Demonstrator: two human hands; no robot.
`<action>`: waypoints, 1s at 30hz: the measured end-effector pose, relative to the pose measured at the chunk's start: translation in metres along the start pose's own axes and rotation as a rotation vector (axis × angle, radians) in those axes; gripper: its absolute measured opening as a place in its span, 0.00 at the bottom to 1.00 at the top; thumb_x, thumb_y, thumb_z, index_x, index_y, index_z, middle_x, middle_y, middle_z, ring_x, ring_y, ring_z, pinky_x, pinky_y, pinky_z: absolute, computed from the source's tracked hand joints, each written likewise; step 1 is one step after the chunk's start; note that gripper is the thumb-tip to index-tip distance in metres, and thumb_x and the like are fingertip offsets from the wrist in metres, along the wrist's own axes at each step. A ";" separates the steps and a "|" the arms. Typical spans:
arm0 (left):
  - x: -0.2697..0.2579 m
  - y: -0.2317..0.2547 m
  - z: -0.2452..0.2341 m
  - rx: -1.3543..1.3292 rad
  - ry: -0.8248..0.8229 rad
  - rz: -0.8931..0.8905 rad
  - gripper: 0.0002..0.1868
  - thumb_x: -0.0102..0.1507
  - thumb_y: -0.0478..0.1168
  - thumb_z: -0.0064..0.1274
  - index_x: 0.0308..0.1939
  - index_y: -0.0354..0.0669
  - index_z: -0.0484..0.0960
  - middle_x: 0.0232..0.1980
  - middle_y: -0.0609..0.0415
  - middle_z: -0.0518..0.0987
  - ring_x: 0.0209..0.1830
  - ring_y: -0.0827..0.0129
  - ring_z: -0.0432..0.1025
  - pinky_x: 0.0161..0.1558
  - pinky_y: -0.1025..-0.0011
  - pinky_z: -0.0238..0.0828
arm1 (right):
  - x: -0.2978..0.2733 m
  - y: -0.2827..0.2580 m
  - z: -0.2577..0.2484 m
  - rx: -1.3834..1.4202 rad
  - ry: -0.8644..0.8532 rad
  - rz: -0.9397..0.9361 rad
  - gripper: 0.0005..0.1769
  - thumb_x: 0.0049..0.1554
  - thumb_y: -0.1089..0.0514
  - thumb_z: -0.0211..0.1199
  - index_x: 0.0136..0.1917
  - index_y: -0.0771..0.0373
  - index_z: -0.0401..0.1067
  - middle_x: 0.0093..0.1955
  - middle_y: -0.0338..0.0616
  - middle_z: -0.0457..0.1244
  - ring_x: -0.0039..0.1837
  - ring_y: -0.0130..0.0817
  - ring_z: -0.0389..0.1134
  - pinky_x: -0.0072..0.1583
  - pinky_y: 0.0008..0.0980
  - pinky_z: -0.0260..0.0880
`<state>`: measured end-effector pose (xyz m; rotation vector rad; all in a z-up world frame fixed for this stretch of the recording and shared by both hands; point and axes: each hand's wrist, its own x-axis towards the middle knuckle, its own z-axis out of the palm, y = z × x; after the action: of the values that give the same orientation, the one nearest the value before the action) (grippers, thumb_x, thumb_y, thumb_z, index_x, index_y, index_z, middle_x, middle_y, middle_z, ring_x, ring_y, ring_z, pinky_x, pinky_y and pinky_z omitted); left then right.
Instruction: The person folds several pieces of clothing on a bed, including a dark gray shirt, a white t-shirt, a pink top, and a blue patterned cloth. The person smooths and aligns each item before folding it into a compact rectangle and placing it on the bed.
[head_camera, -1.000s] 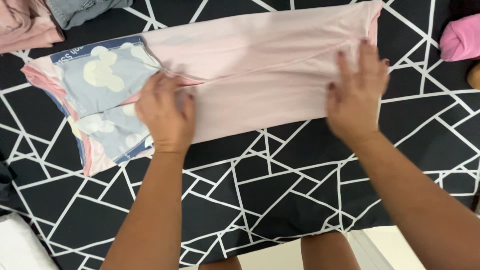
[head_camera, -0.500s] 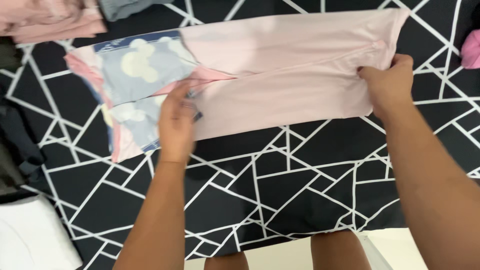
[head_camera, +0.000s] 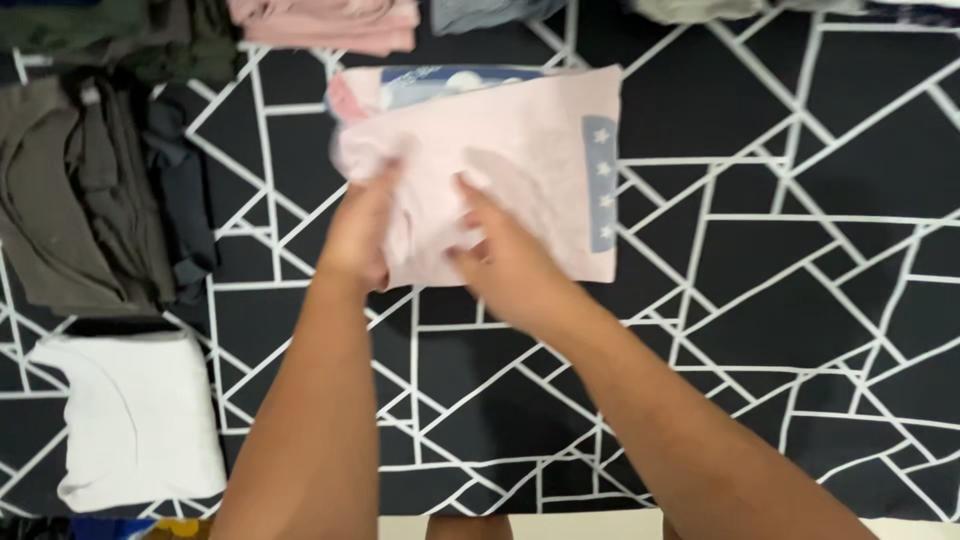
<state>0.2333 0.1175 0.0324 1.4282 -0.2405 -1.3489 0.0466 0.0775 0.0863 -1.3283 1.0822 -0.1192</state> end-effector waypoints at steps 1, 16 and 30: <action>0.003 -0.005 0.000 0.141 0.083 -0.032 0.26 0.66 0.41 0.53 0.67 0.41 0.69 0.65 0.48 0.77 0.61 0.64 0.75 0.60 0.65 0.73 | -0.002 0.003 0.000 -0.086 0.085 -0.047 0.41 0.57 0.62 0.65 0.80 0.55 0.54 0.62 0.48 0.62 0.50 0.36 0.68 0.53 0.32 0.73; -0.048 0.005 -0.031 0.909 0.205 0.293 0.35 0.66 0.30 0.46 0.77 0.39 0.53 0.71 0.30 0.67 0.68 0.42 0.68 0.63 0.59 0.66 | 0.027 0.087 -0.039 -0.914 0.363 -0.136 0.39 0.65 0.47 0.54 0.83 0.62 0.49 0.84 0.70 0.35 0.84 0.69 0.31 0.78 0.66 0.30; 0.018 0.014 -0.041 1.043 0.413 0.480 0.28 0.70 0.36 0.54 0.74 0.44 0.65 0.65 0.41 0.69 0.60 0.49 0.72 0.60 0.61 0.71 | 0.080 0.089 -0.103 -0.718 0.637 -0.444 0.25 0.72 0.62 0.57 0.79 0.64 0.59 0.84 0.67 0.45 0.83 0.62 0.50 0.83 0.54 0.50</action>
<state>0.2791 0.1212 0.0225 2.2550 -1.0382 -0.4683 -0.0241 -0.0191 -0.0166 -2.2672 1.4044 -0.5527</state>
